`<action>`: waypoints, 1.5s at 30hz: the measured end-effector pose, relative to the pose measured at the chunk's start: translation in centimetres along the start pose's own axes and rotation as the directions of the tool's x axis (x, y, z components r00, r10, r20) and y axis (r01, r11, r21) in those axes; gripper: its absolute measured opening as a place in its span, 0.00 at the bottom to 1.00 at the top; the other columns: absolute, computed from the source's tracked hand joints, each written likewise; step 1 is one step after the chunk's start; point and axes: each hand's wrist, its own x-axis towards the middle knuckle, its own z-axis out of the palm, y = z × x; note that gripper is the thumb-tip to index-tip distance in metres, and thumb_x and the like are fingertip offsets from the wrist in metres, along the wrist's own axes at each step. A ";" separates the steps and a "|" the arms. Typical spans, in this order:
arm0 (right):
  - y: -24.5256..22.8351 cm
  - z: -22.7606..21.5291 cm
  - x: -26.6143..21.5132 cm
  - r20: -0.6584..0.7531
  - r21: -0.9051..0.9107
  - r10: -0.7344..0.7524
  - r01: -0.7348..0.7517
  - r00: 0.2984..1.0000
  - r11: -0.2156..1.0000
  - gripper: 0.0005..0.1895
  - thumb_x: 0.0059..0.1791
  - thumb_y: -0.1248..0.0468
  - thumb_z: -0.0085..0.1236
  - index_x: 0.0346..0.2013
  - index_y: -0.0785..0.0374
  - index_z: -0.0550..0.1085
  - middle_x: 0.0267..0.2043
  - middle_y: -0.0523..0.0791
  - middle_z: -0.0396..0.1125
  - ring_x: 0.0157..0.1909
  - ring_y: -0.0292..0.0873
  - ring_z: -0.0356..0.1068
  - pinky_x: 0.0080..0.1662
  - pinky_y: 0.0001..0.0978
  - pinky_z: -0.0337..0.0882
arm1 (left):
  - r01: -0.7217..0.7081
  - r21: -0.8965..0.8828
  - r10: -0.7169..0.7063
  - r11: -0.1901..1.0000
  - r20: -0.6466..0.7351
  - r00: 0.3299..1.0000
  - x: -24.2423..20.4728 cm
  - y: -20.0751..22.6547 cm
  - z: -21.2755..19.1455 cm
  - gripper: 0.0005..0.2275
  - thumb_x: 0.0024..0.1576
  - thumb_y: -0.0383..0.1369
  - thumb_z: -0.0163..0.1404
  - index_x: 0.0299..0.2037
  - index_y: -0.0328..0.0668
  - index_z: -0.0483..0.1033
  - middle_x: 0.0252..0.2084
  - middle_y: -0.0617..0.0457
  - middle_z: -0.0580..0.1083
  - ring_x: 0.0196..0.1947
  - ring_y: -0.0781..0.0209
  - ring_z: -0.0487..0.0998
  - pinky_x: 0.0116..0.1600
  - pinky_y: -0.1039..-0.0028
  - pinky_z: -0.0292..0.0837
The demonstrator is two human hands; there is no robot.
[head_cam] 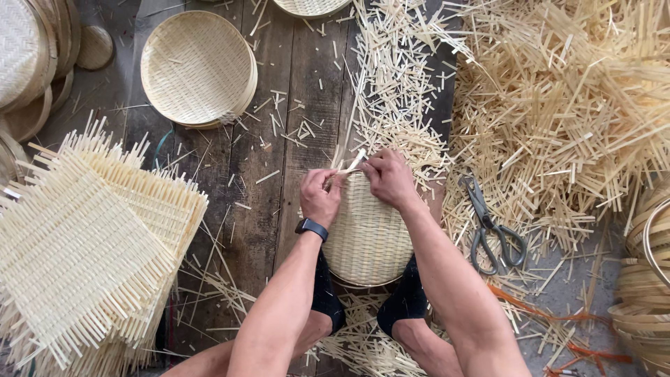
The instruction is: The person weaves bamboo strips to create a round basket, using shears to trim excess strips and a circular wooden form as a guide.
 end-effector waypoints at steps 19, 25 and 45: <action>1.0 1.2 -1.8 -0.240 -0.160 -0.351 0.320 0.905 0.934 0.03 0.53 0.68 0.57 0.39 0.65 0.76 0.37 0.47 0.72 0.43 0.51 0.69 0.46 0.41 0.71 | -0.191 0.195 0.193 0.962 0.010 0.981 -0.4 0.6 1.5 0.08 0.62 0.40 0.54 0.45 0.49 0.79 0.45 0.56 0.78 0.43 0.55 0.75 0.47 0.64 0.70; 0.8 0.9 -1.5 -0.205 -0.129 -0.337 0.316 0.919 0.940 0.04 0.51 0.65 0.55 0.38 0.61 0.76 0.40 0.45 0.72 0.44 0.51 0.68 0.46 0.40 0.70 | -0.256 0.323 0.207 0.911 0.178 0.962 1.0 1.1 1.8 0.08 0.62 0.42 0.51 0.45 0.56 0.81 0.48 0.66 0.78 0.48 0.60 0.72 0.48 0.63 0.67; -1.0 3.7 1.5 0.278 -0.305 0.043 0.046 0.960 0.951 0.34 0.49 0.28 0.38 0.43 0.46 0.81 0.37 0.42 0.70 0.35 0.41 0.69 0.36 0.39 0.66 | -0.064 -0.020 0.059 0.998 -0.202 0.978 0.4 -0.7 1.6 0.17 0.62 0.38 0.52 0.57 0.38 0.70 0.56 0.39 0.74 0.51 0.51 0.77 0.53 0.62 0.75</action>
